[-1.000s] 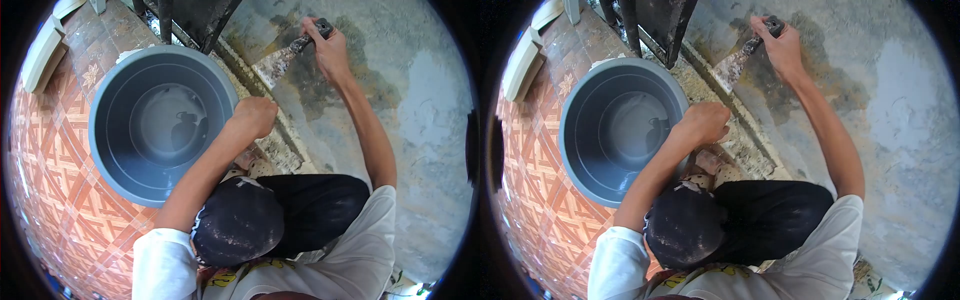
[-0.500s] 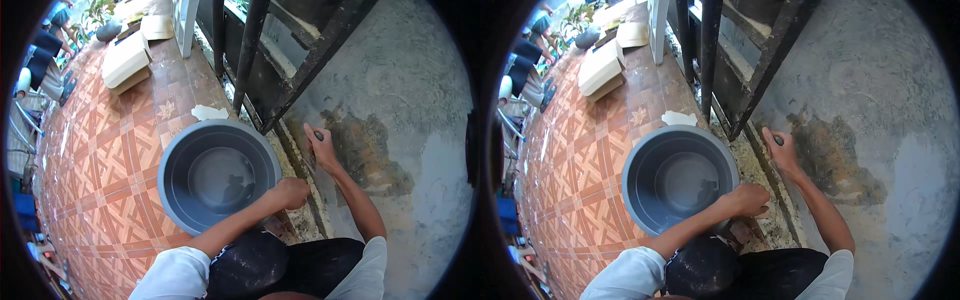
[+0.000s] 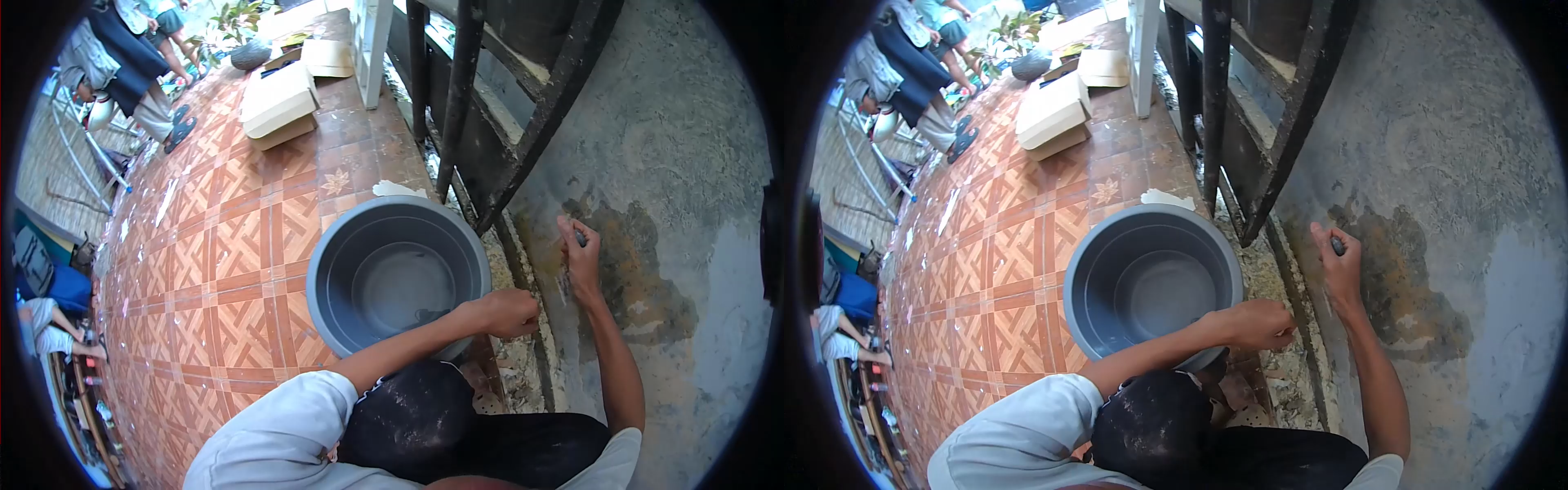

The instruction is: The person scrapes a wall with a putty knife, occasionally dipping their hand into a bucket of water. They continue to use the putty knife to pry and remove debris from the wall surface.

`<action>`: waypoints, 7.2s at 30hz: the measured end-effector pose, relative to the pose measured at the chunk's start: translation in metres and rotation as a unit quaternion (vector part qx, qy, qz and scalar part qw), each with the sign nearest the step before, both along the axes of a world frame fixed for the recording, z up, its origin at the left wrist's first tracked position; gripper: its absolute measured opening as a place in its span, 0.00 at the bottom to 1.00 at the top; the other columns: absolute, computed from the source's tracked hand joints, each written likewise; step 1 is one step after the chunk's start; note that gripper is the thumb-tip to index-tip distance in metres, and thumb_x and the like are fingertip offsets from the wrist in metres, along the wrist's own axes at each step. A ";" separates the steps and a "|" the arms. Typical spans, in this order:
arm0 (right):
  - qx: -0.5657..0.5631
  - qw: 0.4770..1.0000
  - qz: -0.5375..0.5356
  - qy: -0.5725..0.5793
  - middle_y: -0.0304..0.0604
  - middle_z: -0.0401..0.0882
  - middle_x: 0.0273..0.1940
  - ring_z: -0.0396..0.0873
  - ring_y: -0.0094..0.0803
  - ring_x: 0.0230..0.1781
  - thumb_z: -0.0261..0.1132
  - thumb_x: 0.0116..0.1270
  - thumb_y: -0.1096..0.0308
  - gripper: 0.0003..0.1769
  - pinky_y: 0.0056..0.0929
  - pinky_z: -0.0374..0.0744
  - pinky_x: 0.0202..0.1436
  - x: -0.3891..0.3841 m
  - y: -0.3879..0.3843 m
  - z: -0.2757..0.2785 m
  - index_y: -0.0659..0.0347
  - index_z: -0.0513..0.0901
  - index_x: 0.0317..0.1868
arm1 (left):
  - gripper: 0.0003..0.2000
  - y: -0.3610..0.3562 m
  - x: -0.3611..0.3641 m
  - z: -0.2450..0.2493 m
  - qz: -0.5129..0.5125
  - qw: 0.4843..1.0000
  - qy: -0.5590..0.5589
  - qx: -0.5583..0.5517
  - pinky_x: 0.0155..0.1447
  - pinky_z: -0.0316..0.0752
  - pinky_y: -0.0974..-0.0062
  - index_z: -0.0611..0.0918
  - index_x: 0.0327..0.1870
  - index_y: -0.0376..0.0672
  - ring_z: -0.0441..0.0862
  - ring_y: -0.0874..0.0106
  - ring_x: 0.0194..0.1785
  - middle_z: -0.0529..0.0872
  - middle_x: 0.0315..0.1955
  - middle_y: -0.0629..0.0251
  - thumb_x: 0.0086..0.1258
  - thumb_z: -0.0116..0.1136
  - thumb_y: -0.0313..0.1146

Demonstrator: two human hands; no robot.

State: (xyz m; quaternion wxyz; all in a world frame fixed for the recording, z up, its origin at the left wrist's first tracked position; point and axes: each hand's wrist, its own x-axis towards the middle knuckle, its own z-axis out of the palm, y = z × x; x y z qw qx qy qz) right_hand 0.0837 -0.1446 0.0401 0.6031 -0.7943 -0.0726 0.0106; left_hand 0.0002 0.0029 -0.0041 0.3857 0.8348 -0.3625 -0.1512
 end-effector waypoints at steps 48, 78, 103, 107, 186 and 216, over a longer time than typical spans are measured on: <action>-0.280 0.847 0.102 -0.440 0.46 0.75 0.18 0.73 0.38 0.15 0.58 0.58 0.77 0.06 0.30 0.75 0.25 -0.024 -0.016 -0.057 0.70 0.78 0.24 | 0.05 0.008 -0.009 -0.011 0.067 0.996 0.011 -0.049 0.40 0.78 0.59 0.82 0.21 0.33 0.84 0.53 0.32 0.83 0.22 0.48 0.54 0.57 0.25; -0.245 0.869 0.133 -0.410 0.44 0.67 0.15 0.68 0.38 0.13 0.55 0.61 0.78 0.08 0.30 0.68 0.20 -0.017 -0.003 -0.058 0.68 0.77 0.25 | 0.05 0.009 -0.010 -0.008 0.036 0.999 0.019 0.010 0.41 0.79 0.62 0.84 0.26 0.35 0.85 0.56 0.35 0.85 0.27 0.52 0.54 0.58 0.26; -0.275 0.838 0.173 -0.439 0.40 0.68 0.14 0.69 0.33 0.11 0.57 0.58 0.81 0.09 0.29 0.66 0.15 -0.020 0.006 -0.059 0.65 0.74 0.20 | 0.06 0.009 -0.011 -0.005 0.025 0.999 0.035 0.025 0.42 0.79 0.61 0.84 0.24 0.36 0.84 0.56 0.33 0.84 0.25 0.52 0.55 0.58 0.29; -0.269 0.830 0.194 -0.448 0.41 0.71 0.15 0.71 0.33 0.11 0.59 0.58 0.78 0.10 0.31 0.68 0.14 -0.016 0.020 -0.062 0.63 0.72 0.19 | 0.08 0.009 -0.012 -0.004 0.008 0.999 0.028 0.036 0.43 0.78 0.60 0.84 0.25 0.35 0.84 0.54 0.33 0.84 0.24 0.52 0.56 0.59 0.32; -0.187 0.850 0.086 -0.484 0.38 0.68 0.10 0.70 0.33 0.08 0.62 0.61 0.72 0.15 0.31 0.68 0.11 0.003 0.028 -0.076 0.59 0.71 0.17 | 0.15 -0.003 0.001 0.023 -0.014 0.982 0.075 0.170 0.41 0.76 0.59 0.84 0.25 0.37 0.82 0.54 0.34 0.82 0.23 0.51 0.62 0.61 0.42; -0.155 0.895 0.098 -0.406 0.43 0.67 0.11 0.68 0.36 0.08 0.61 0.63 0.73 0.15 0.34 0.65 0.12 0.013 0.012 -0.078 0.62 0.73 0.18 | 0.16 -0.004 -0.001 0.025 -0.021 0.983 0.067 0.170 0.42 0.75 0.58 0.84 0.26 0.37 0.81 0.52 0.34 0.83 0.23 0.50 0.63 0.60 0.42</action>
